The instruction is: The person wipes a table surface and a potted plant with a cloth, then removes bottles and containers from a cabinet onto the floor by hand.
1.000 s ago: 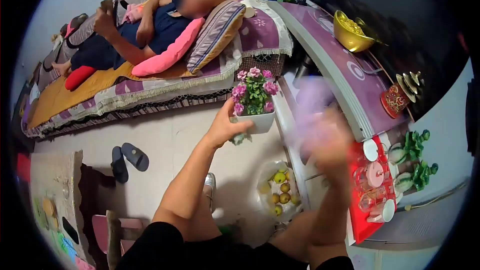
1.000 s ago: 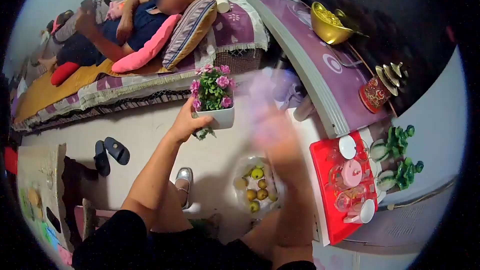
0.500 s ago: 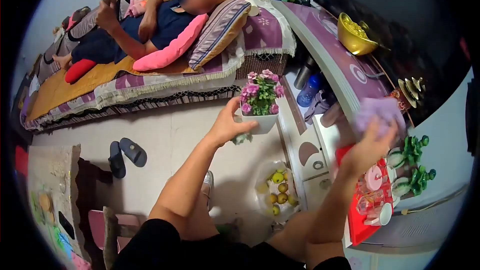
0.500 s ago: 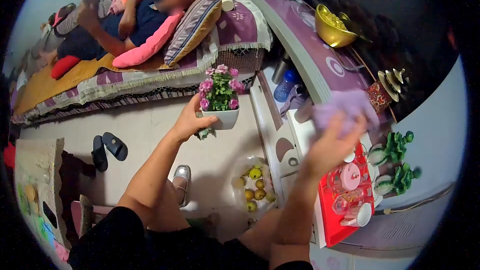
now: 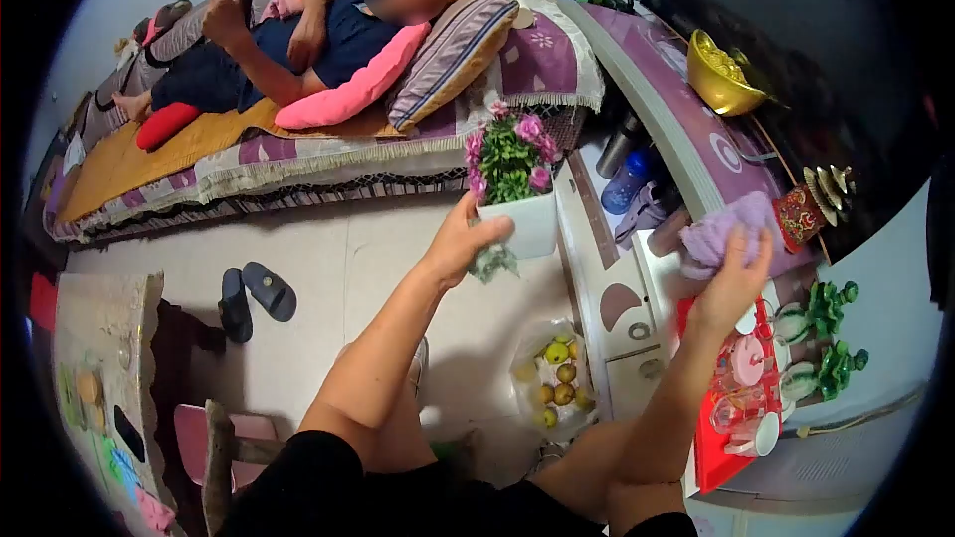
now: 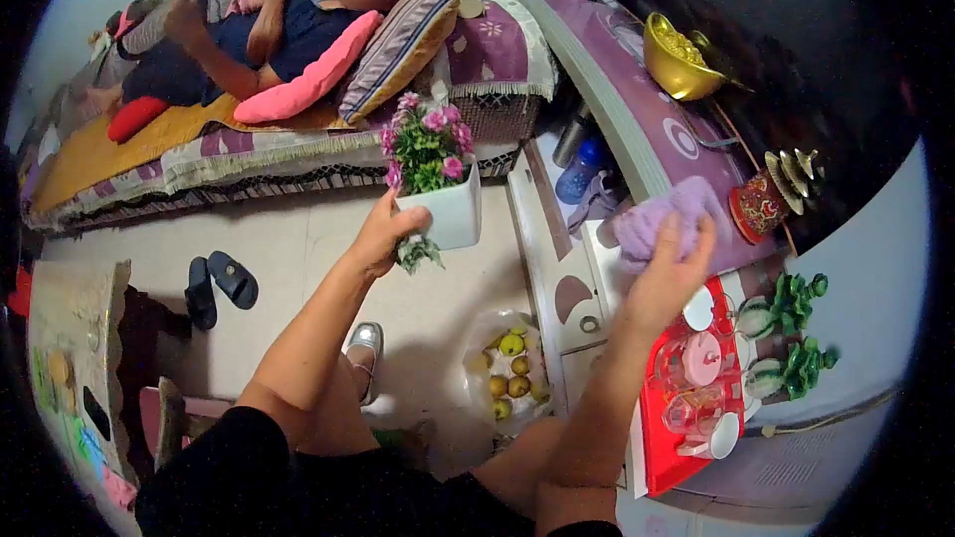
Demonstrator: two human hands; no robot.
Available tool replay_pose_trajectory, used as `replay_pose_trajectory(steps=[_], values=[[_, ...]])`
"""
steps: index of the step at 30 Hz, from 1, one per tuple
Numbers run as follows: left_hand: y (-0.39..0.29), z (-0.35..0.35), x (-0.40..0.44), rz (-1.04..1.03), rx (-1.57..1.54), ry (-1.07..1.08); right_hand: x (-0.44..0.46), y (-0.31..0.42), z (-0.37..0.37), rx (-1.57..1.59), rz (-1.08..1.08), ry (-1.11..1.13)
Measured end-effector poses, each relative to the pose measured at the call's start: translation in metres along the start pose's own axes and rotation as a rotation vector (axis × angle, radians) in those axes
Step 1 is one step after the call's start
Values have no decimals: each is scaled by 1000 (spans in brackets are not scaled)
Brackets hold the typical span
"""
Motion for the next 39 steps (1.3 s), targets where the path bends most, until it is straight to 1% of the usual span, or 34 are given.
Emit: replay_pose_trajectory(steps=[3,4,6,7,10,13,16,19,20,23,26,29,32,35,36,39], values=[[3,-3,2,47,-107,-44,-12,10,-5,-155,148,60],[2,-7,1,59,-148,-51,-16,1,-12,-134,156,131],[8,-7,0,75,-202,-38,-36,-4,-32,-57,10,286],[6,-9,-3,74,-227,1,-45,-6,-41,-16,-61,363],[1,-18,-10,61,-293,110,-61,-9,-55,39,-179,482],[-7,-31,-16,30,-341,183,-83,-9,-76,14,14,698],[-6,-31,-16,-3,-312,131,-121,7,-88,-278,432,605],[-13,-27,-12,-26,-338,72,-136,2,-92,-281,441,659],[-14,-24,-11,-23,-374,55,-143,4,-92,-377,516,649],[-5,-6,-6,-3,-409,-15,-145,-4,-94,-331,535,792],[-10,-5,-4,-38,-393,-102,-139,-5,-84,-292,397,808],[-6,-3,-7,-15,-388,-40,-116,14,-68,-205,465,559],[-5,-15,-7,10,-390,65,-105,15,-65,-48,440,445],[-4,-35,-13,20,-322,138,-126,8,-88,-330,541,578],[-1,-37,-14,40,-305,111,-125,2,-87,-405,533,588],[-9,-37,-14,-3,-181,131,-107,-8,-89,-199,313,619]])
Point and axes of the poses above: each hand's wrist, its own x-axis towards the middle knuckle, its own z-axis out of the back of the hand, y = z × x, the point moved 4 cm from there along x, towards the middle knuckle, and after that the axes turned 12 degrees about -z, right-handed, at the moved point
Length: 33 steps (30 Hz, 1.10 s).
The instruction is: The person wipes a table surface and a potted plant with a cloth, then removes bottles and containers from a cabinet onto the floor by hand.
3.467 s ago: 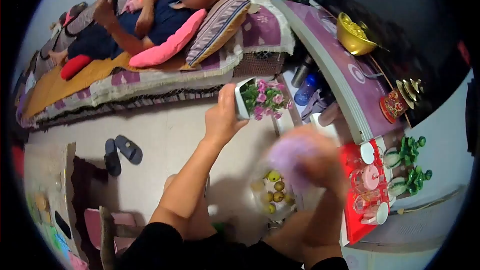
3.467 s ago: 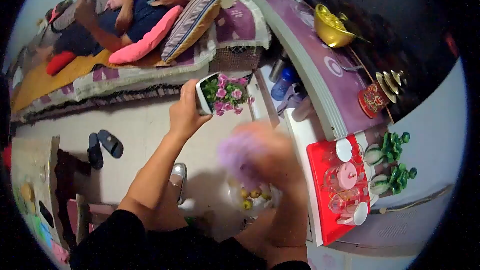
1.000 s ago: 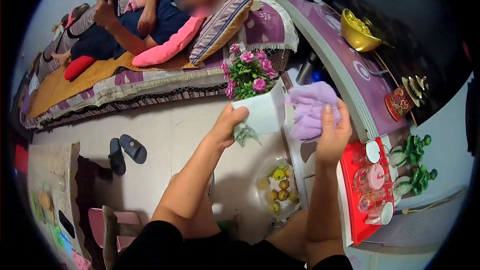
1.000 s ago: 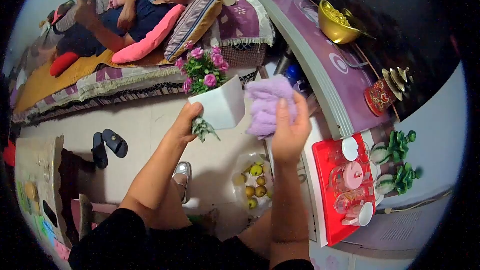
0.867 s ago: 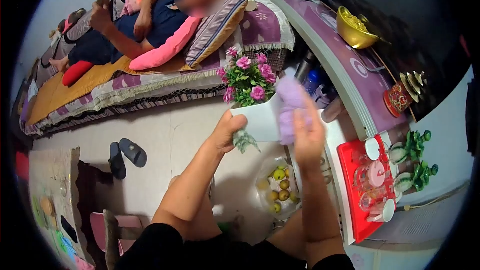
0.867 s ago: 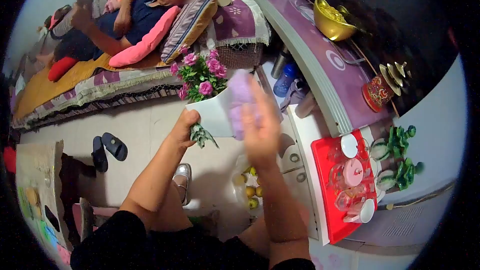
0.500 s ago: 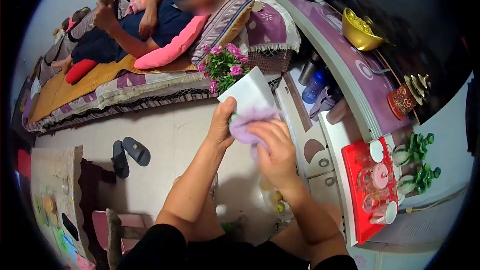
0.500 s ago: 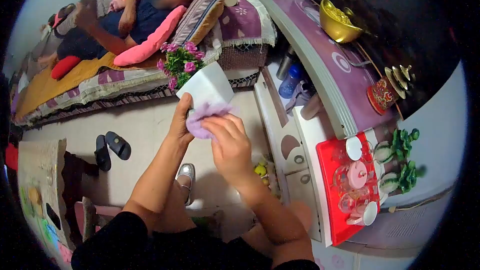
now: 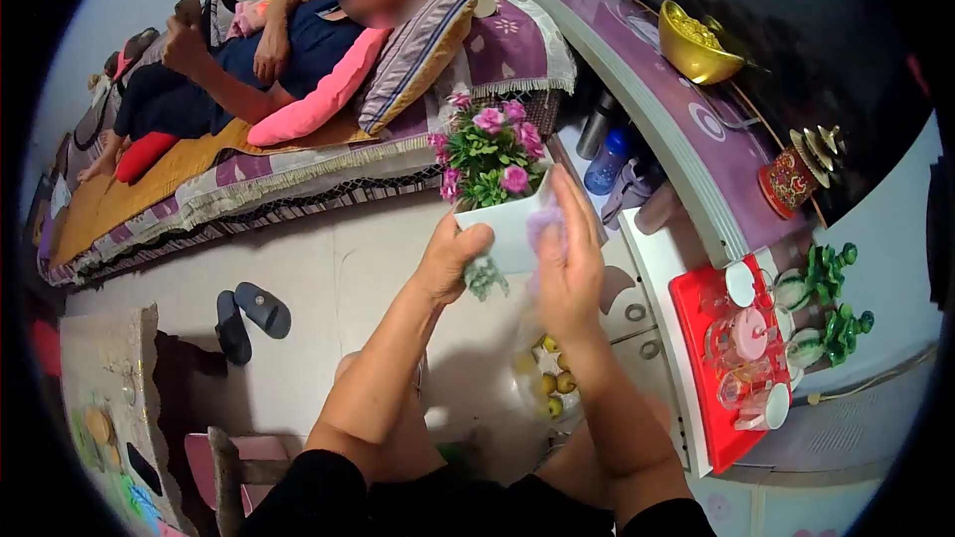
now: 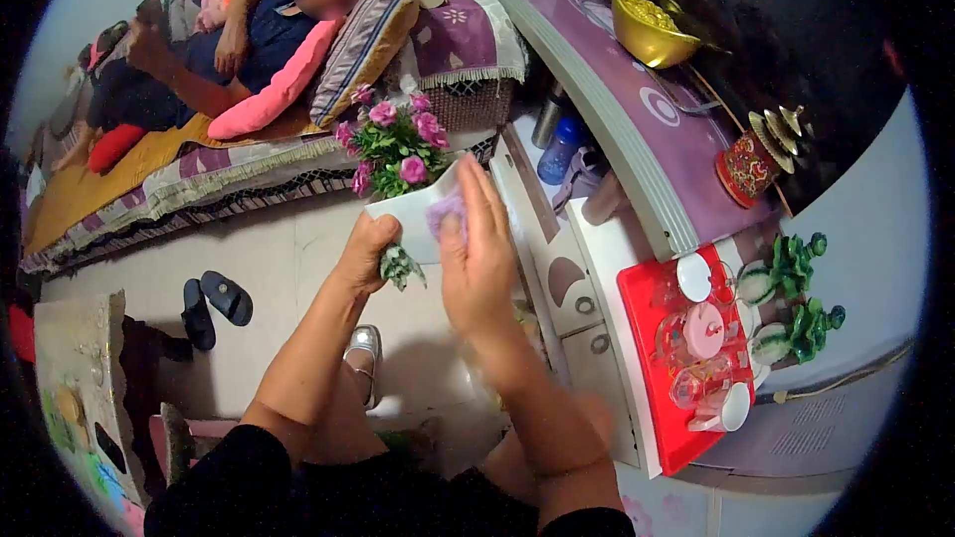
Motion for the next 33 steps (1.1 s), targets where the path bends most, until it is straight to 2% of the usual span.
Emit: replay_pose_trajectory(steps=[3,8,10,13,16,20,22,23,24,25,28,29,33], values=[[5,7,-6,67,62,31,5,-25,5,72,-108,-14],[17,7,-10,109,16,42,3,-61,4,432,-527,68],[18,5,-10,117,-22,20,0,-79,-5,669,-648,75],[18,3,-6,119,-59,-90,-9,-82,-10,556,-712,-1],[21,4,-2,26,134,-208,-10,-74,-11,314,-520,-44],[23,-4,-5,-164,522,-251,-5,-72,-13,354,-467,-160],[23,-9,-9,-136,562,-218,0,-77,-8,290,-455,-135],[23,-9,-9,-138,568,-178,2,-85,-3,366,-522,-111],[22,-10,-8,-139,573,-133,6,-93,5,442,-588,-91],[16,-14,-8,9,361,-97,7,-98,9,518,-655,-74],[16,-8,-6,5,194,-50,12,-88,16,719,-687,18],[16,-9,-10,55,207,-69,11,-86,15,637,-678,41],[20,3,-10,97,106,-19,8,-76,7,715,-722,67]])
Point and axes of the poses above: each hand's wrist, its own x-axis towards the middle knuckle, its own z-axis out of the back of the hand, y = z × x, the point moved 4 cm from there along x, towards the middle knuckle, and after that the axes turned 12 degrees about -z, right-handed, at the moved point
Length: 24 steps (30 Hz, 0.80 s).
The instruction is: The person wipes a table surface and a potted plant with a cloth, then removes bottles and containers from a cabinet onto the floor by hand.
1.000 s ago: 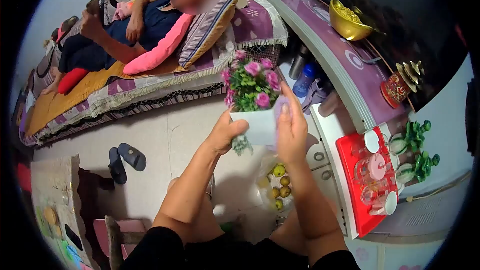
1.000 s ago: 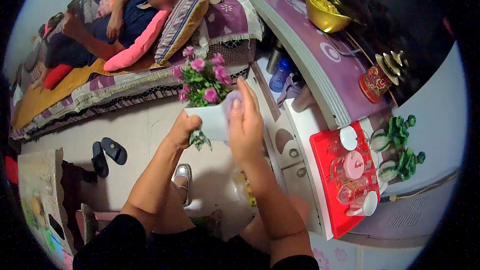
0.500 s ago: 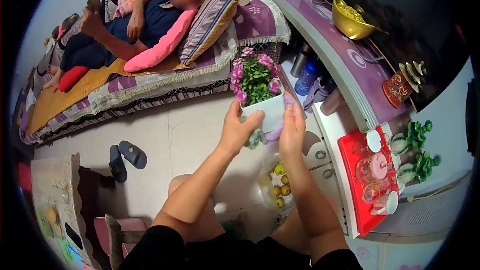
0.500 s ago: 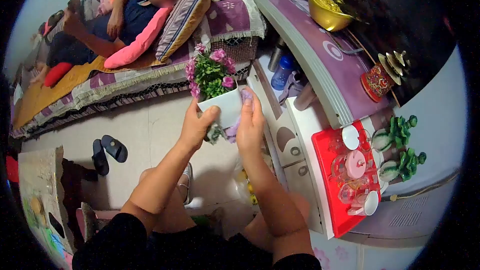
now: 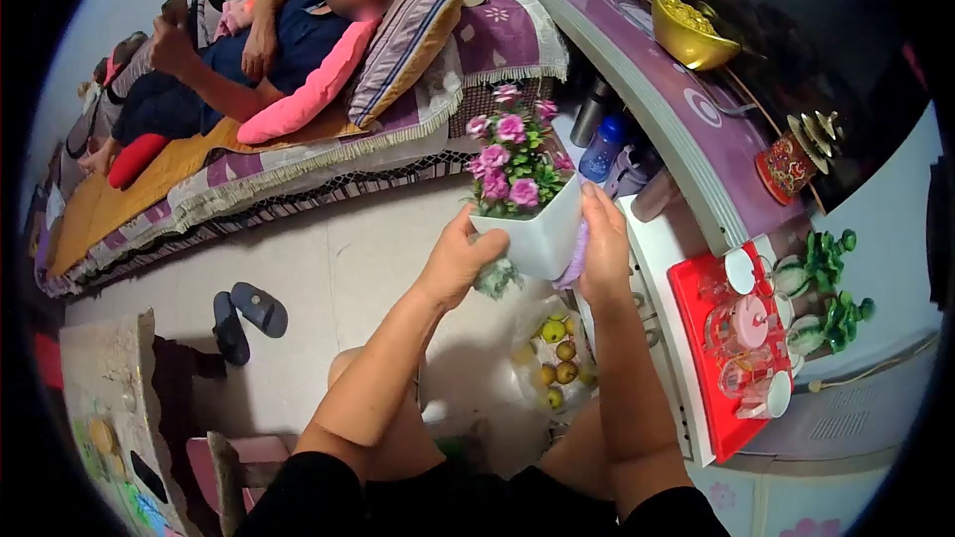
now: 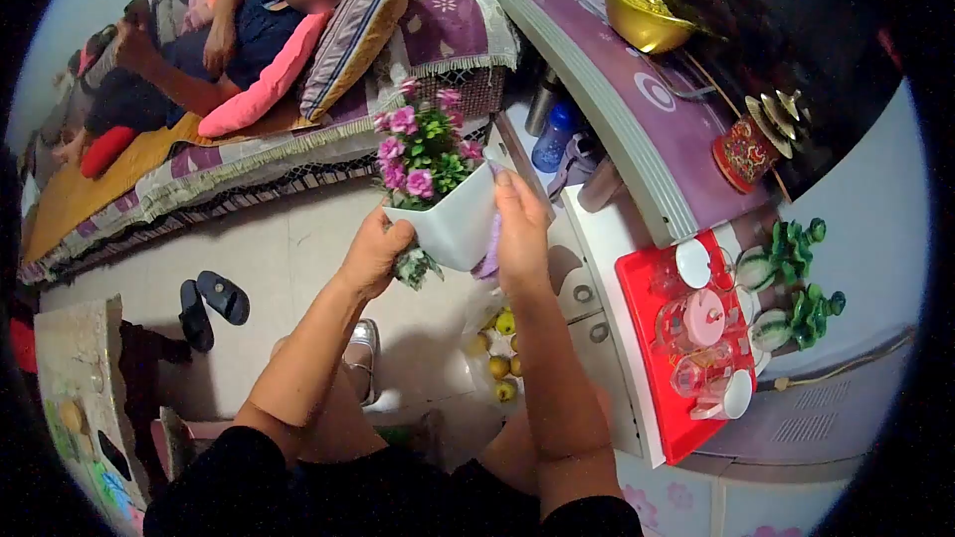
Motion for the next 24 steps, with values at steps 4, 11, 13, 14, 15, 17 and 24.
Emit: replay_pose_trajectory(steps=[4,11,13,14,15,17,24], values=[[4,1,-2,67,-93,76,-6,7,-7,-72,-5,39],[6,-6,-2,61,-155,66,11,13,20,-165,317,-159],[8,-8,-1,77,-166,58,10,21,21,-89,250,-118],[8,-11,-1,66,-177,58,9,23,22,-51,218,-98],[9,-14,-1,57,-188,58,8,21,16,-94,230,-103],[9,-17,0,47,-171,46,2,10,-1,-180,250,-112],[10,-14,2,-35,-42,-40,-15,13,-11,-633,507,-165]])
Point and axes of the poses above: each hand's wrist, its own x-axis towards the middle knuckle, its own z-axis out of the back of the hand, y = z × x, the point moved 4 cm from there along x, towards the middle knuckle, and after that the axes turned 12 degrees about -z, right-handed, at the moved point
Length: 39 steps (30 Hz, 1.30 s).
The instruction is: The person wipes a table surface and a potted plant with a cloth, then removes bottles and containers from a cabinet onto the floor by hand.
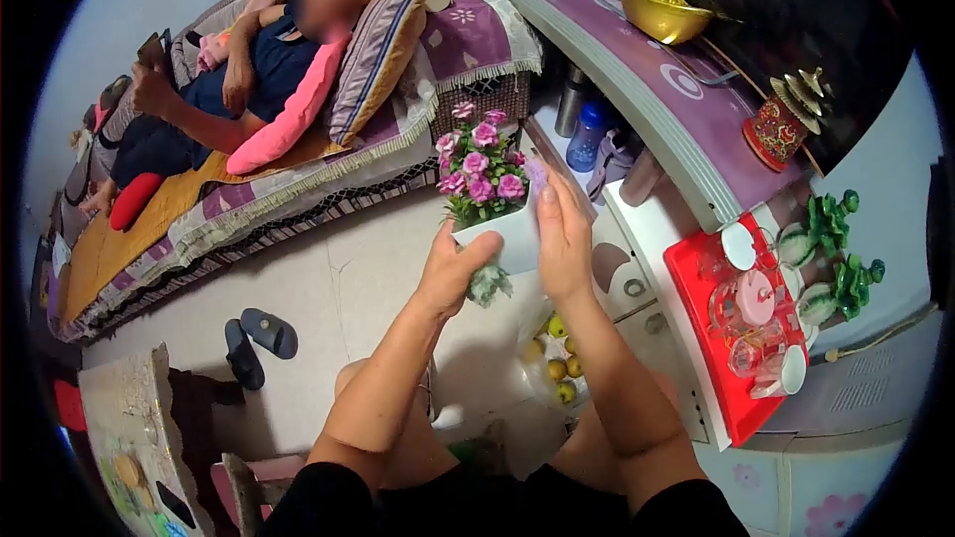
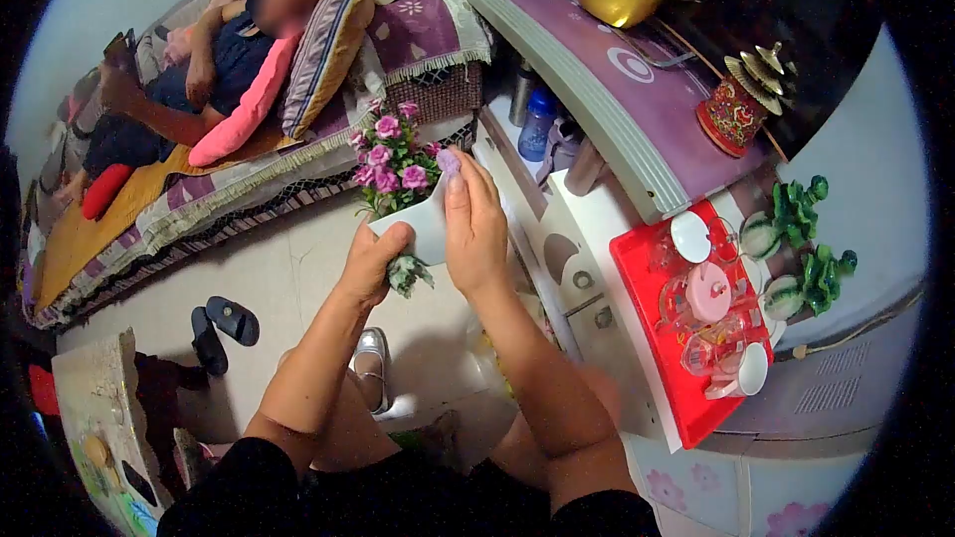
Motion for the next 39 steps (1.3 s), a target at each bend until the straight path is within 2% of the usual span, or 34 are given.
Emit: replay_pose_trajectory(steps=[13,16,19,20,22,25,28,31,35,37,39], values=[[0,14,8,-79,61,-107,-21,15,-15,-50,152,-66],[-10,20,13,-74,37,-130,-25,19,-15,-74,242,71],[-4,47,25,38,-262,-149,-26,28,-9,389,-110,519],[-7,50,25,8,-264,-173,-24,32,0,457,-276,524],[-18,45,23,-52,-278,-227,-11,15,14,667,-325,318],[-27,35,16,-73,-243,-185,7,2,35,984,-277,254],[-22,29,12,-38,-213,-98,14,-5,43,1117,-370,179],[-19,23,9,-6,-218,-15,15,-10,43,1190,-411,212],[-12,13,6,21,-172,92,6,-1,25,788,-290,126],[-16,1,5,7,-163,81,-1,-2,7,523,-153,72],[-16,-4,4,-8,-133,50,-7,2,5,386,-103,42]])
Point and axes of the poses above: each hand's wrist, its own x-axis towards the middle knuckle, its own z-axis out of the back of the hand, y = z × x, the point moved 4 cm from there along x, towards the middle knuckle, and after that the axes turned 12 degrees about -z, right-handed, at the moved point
